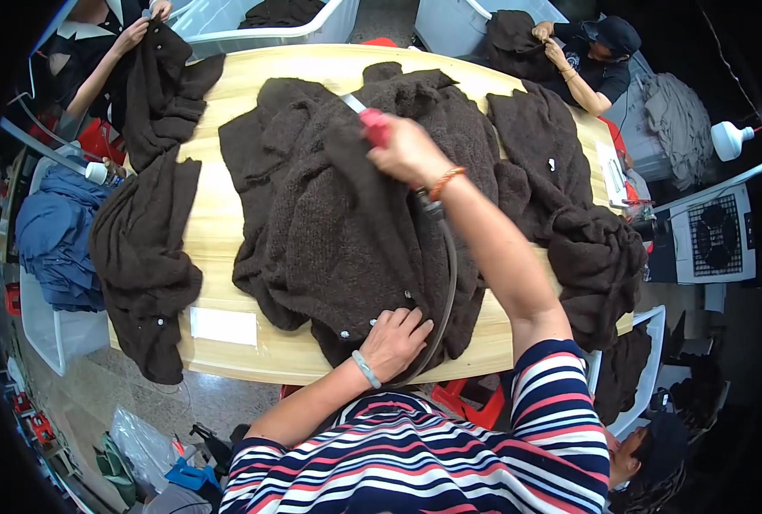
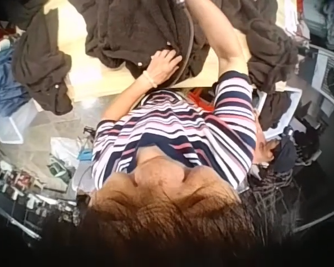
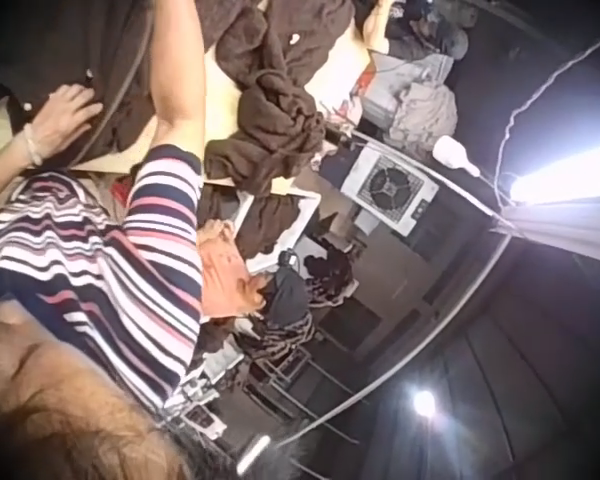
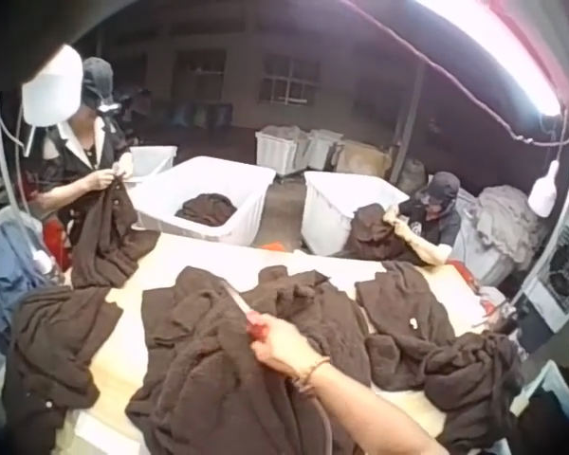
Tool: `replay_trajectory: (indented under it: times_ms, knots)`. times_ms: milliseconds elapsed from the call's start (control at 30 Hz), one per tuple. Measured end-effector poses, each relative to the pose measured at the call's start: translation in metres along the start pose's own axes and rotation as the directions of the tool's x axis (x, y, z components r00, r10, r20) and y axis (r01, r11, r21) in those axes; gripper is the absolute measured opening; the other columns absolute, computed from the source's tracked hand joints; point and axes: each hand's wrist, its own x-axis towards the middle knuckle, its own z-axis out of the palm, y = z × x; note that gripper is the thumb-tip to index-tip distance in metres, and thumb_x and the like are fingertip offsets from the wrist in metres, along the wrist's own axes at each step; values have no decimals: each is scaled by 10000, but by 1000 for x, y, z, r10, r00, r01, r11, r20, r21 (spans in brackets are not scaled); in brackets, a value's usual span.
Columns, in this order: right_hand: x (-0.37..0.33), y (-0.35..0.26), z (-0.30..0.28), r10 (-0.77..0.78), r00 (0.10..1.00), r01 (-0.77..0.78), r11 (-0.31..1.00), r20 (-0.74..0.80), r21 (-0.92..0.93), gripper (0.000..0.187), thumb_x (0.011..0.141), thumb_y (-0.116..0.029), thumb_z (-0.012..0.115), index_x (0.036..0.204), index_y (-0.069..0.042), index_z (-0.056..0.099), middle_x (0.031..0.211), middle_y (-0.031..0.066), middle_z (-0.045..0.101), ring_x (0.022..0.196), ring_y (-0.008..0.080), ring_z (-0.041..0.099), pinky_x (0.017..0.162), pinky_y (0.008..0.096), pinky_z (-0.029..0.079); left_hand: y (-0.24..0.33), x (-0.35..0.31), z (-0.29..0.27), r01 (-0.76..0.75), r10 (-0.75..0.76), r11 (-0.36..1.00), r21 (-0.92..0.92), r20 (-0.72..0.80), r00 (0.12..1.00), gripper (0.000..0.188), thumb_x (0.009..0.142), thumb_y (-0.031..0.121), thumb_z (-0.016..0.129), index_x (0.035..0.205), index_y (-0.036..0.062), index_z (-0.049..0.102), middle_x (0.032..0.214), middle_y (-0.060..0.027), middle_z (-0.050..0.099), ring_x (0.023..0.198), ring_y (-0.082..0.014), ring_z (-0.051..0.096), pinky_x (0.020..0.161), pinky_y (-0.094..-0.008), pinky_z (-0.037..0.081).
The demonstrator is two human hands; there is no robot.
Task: Trimming loose threads and inspecting brown knitted sweaters on a production table using thread nippers.
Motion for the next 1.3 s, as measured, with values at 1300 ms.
replay_trajectory:
  times_ms: [1300]
  knots:
    - [-149, -18, -80, -155, 983, 139, 978, -99, -159, 555, 753, -234, 833, 1218, -49, 593, 1018, 112, 654, 863, 244, 654, 782, 330, 527, 54, 19, 33, 240, -83, 682, -691, 253, 964, 288, 831, 118, 672, 1080, 25, 561, 954, -138, 657, 802, -280, 645, 732, -347, 498]
